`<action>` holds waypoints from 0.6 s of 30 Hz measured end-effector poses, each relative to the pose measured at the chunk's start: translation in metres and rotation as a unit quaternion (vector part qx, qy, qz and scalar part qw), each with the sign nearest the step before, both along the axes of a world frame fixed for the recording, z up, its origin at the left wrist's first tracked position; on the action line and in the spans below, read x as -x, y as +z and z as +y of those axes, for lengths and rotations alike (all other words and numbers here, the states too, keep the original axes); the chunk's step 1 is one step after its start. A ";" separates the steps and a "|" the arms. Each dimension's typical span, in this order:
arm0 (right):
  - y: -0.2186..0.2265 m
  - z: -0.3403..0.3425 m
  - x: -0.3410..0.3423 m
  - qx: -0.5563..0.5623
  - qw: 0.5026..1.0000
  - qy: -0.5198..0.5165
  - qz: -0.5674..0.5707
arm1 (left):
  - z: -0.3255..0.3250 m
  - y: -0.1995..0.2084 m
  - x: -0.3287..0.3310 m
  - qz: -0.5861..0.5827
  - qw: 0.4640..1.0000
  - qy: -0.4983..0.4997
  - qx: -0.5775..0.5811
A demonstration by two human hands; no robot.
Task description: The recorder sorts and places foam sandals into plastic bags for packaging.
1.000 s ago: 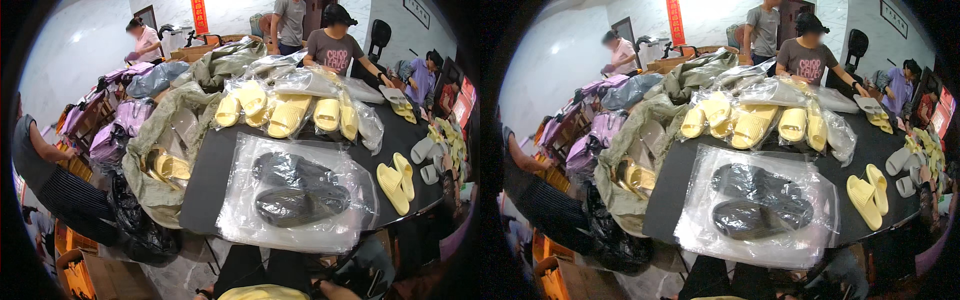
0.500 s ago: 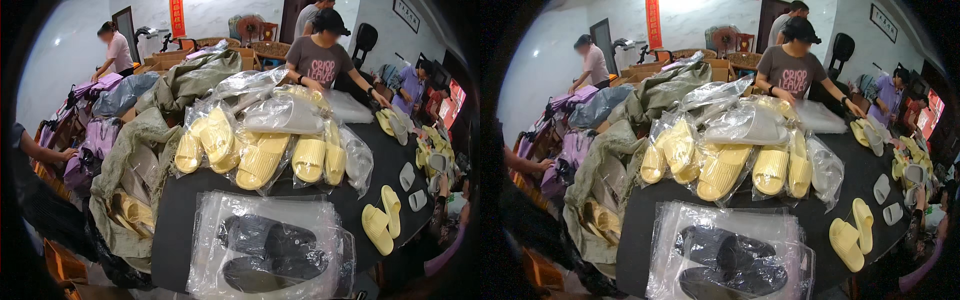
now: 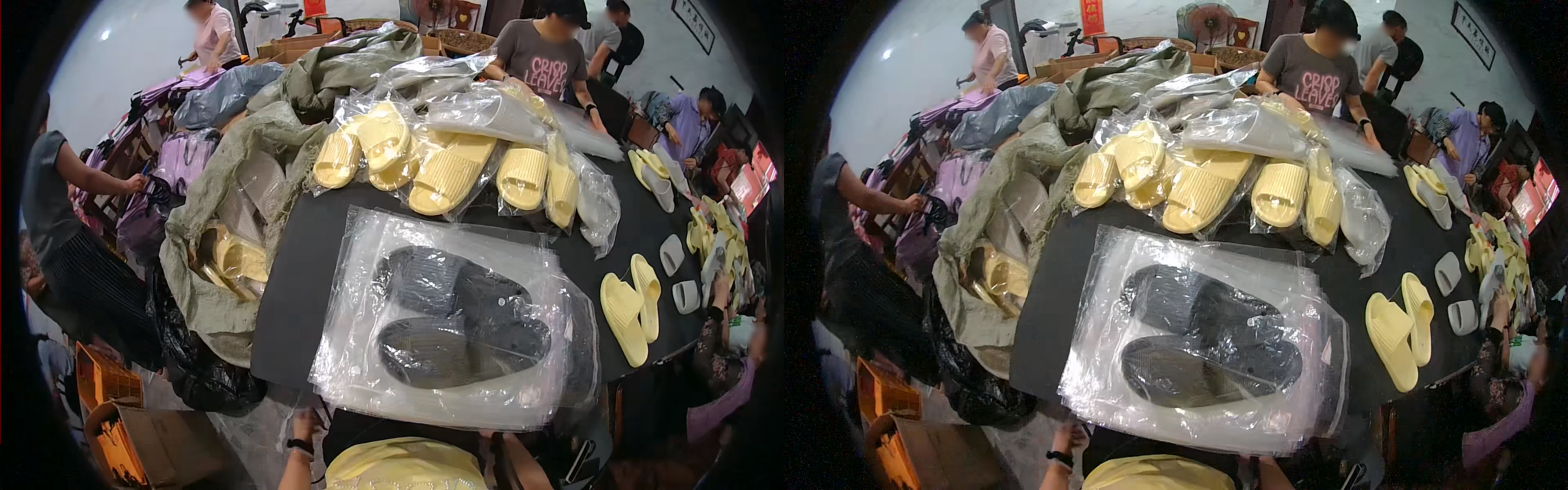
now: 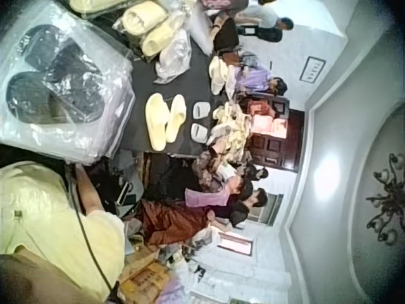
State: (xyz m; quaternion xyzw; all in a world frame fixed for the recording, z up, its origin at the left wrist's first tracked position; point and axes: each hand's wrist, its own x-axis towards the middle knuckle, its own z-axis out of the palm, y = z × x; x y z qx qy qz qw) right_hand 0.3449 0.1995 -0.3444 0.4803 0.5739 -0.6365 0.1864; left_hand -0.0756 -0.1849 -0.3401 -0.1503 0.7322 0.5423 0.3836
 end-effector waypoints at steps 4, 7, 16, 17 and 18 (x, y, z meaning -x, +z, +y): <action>0.003 -0.019 -0.032 0.021 0.994 -0.102 -0.014 | 0.063 0.166 -0.005 0.319 0.939 0.126 -0.040; 0.011 -0.038 -0.034 -0.288 0.953 0.088 0.022 | 0.091 0.245 -0.011 0.451 0.880 0.143 -0.052; 0.368 -0.006 0.023 -0.441 0.868 -0.227 0.011 | 0.177 0.336 -0.017 0.679 0.707 -0.185 -0.069; 0.383 0.002 0.029 -0.443 0.861 -0.244 0.063 | 0.185 0.338 -0.019 0.686 0.690 -0.224 -0.045; 0.394 0.009 0.037 -0.440 0.852 -0.257 0.118 | 0.188 0.338 -0.018 0.693 0.671 -0.261 -0.015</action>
